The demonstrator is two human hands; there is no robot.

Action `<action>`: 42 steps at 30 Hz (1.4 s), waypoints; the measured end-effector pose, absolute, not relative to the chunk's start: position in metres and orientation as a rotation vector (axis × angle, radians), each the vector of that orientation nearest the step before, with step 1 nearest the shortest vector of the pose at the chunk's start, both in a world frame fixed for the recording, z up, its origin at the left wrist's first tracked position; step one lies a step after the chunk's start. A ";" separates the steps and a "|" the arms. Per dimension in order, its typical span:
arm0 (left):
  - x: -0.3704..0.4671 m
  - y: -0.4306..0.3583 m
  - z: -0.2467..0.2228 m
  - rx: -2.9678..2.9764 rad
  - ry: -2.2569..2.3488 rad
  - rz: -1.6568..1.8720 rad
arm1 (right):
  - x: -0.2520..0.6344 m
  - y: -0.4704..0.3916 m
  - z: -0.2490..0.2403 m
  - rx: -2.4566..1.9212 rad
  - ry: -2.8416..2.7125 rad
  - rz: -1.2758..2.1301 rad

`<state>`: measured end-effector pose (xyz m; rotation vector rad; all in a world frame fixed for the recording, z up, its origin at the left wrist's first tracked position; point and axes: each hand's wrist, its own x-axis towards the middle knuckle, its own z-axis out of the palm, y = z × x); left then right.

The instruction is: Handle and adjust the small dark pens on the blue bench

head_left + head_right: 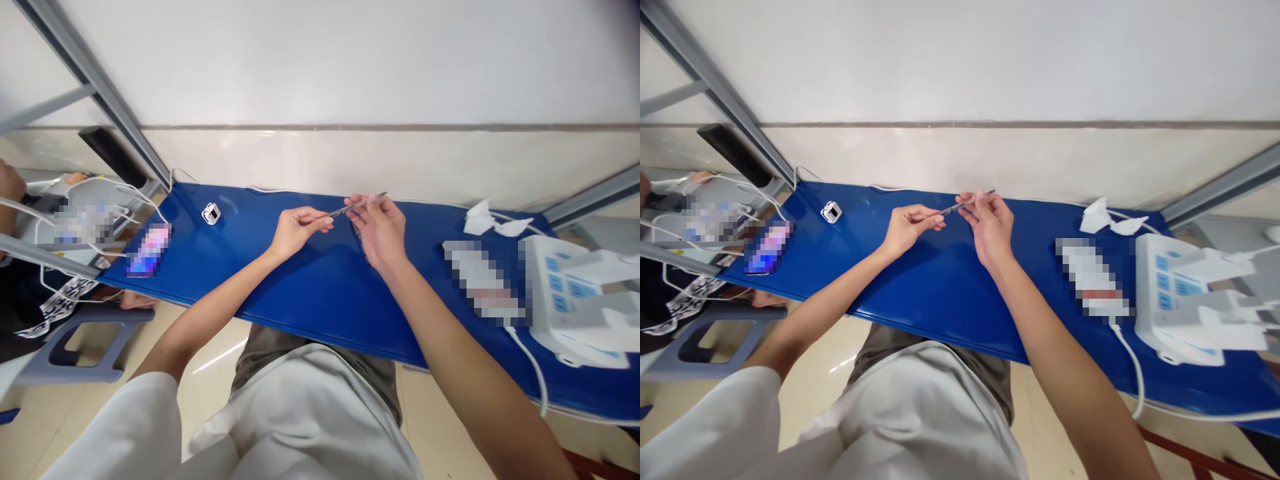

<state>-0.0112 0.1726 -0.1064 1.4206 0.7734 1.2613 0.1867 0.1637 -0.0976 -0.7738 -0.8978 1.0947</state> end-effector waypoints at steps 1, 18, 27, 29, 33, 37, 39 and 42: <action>-0.011 0.171 -0.107 1.456 0.791 1.273 | 0.186 0.163 -0.097 -0.772 -0.889 1.100; -0.017 0.176 -0.090 1.184 0.863 1.366 | 0.225 0.170 -0.091 -0.657 -0.660 1.480; -0.022 0.182 -0.088 1.046 0.868 1.358 | 0.235 0.165 -0.088 -0.661 -0.629 1.464; -0.022 0.182 -0.088 1.043 0.852 1.358 | 0.235 0.164 -0.087 -0.655 -0.657 1.442; -0.023 0.181 -0.088 1.031 0.840 1.344 | 0.231 0.161 -0.083 -0.656 -0.604 1.436; -0.023 0.181 -0.087 1.012 0.841 1.341 | 0.229 0.161 -0.082 -0.653 -0.595 1.439; -0.023 0.181 -0.087 1.011 0.833 1.343 | 0.229 0.162 -0.083 -0.613 -0.597 1.447; -0.024 0.182 -0.088 1.030 0.813 1.346 | 0.231 0.164 -0.086 -0.576 -0.579 1.465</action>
